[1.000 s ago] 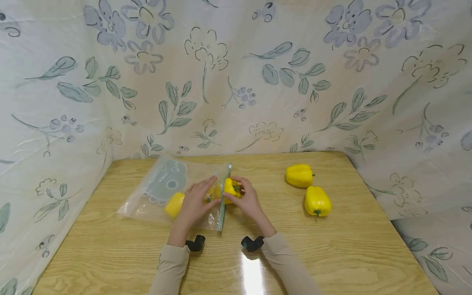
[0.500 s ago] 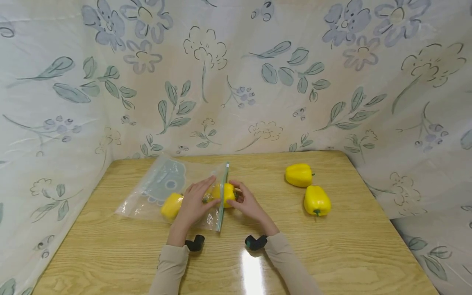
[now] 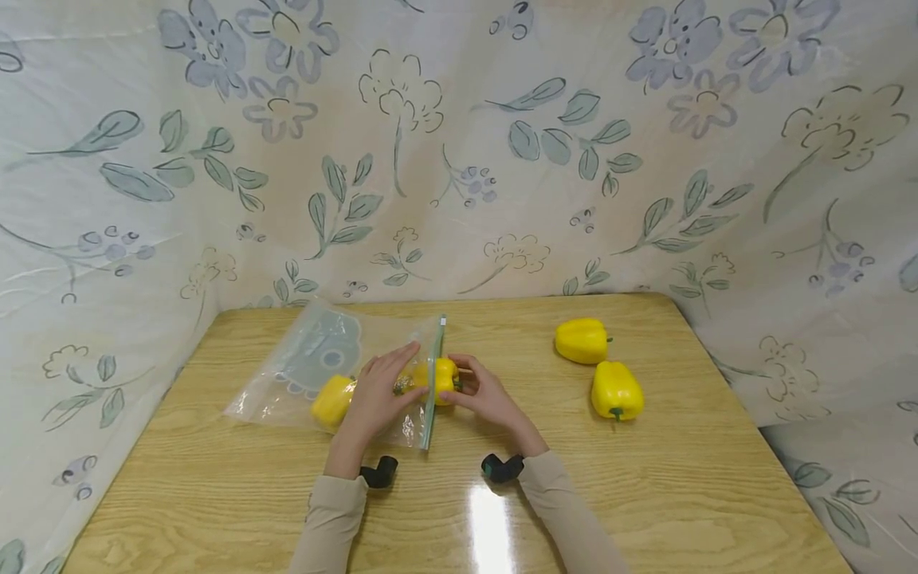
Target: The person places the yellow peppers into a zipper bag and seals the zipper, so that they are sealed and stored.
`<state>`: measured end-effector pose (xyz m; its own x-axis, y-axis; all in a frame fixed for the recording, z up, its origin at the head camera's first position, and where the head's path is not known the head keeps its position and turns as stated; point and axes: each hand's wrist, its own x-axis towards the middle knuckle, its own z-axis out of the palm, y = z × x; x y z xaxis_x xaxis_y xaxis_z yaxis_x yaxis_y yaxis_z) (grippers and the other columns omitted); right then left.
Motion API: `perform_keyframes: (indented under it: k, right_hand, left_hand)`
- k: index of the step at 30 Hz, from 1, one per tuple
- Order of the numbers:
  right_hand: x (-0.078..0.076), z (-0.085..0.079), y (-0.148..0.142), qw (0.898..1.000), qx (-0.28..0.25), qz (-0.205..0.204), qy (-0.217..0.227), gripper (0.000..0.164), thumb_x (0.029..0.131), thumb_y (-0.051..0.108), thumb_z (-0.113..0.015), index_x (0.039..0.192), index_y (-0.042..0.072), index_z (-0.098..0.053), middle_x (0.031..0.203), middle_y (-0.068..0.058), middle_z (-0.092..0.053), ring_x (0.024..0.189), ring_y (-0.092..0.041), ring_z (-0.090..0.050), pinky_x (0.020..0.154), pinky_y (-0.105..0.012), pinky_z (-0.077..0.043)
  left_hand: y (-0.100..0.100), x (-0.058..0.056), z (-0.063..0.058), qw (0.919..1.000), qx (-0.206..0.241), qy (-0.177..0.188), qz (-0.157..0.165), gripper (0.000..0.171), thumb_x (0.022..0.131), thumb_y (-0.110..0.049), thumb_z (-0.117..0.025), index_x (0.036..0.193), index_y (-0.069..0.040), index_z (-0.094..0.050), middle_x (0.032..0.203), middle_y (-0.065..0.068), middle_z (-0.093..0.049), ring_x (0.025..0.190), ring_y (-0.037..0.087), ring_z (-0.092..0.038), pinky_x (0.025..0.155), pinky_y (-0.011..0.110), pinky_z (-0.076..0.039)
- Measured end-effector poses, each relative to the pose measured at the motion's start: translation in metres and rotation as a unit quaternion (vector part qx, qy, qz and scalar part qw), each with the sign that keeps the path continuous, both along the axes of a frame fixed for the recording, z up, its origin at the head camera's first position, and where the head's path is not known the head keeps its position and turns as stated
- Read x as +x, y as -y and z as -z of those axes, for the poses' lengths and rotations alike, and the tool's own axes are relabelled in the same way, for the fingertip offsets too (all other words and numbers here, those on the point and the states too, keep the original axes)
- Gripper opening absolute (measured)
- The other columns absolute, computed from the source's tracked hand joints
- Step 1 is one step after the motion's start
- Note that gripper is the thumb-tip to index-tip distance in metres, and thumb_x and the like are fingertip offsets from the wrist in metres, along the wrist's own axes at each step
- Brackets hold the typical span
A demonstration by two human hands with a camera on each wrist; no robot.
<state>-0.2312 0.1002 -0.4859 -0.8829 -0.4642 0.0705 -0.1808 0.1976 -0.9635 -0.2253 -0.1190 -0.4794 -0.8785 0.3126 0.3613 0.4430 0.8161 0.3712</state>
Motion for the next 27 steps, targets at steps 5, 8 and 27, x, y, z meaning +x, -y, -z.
perform_keyframes:
  k: [5, 8, 27]
  right_hand:
    - [0.001, -0.008, -0.008, 0.999, 0.036, 0.015, 0.005, 0.061, 0.087, 0.016, -0.065, 0.138, 0.000, -0.036, 0.135, -0.023, -0.042, 0.121, -0.041, -0.046, 0.098, -0.049, -0.042]
    - [0.000, -0.010, -0.012, 0.998, 0.055, 0.026, 0.015, 0.054, 0.087, 0.018, -0.065, 0.132, -0.001, -0.042, 0.128, -0.024, -0.049, 0.112, -0.039, -0.054, 0.092, -0.043, -0.048]
    - [-0.011, 0.003, -0.016, 0.997, 0.060, 0.003, -0.052, 0.031, 0.093, 0.006, -0.053, 0.121, -0.006, -0.056, 0.119, -0.022, -0.059, 0.105, -0.035, -0.057, 0.089, -0.039, -0.049]
  left_hand:
    - [-0.001, -0.001, 0.000, 1.0000, 0.000, 0.000, 0.002, 0.072, 0.082, -0.047, -0.065, 0.142, -0.021, -0.038, 0.144, -0.002, -0.042, 0.128, 0.023, -0.042, 0.108, 0.055, -0.026]
    - [-0.001, -0.001, -0.001, 1.0000, -0.001, 0.008, 0.001, 0.072, 0.082, -0.048, -0.065, 0.143, -0.022, -0.037, 0.145, -0.003, -0.041, 0.129, 0.022, -0.041, 0.109, 0.054, -0.024]
    - [-0.001, 0.000, -0.001, 0.9997, -0.002, 0.025, -0.006, 0.072, 0.083, -0.050, -0.062, 0.144, -0.024, -0.035, 0.146, -0.005, -0.038, 0.132, 0.020, -0.038, 0.111, 0.052, -0.020]
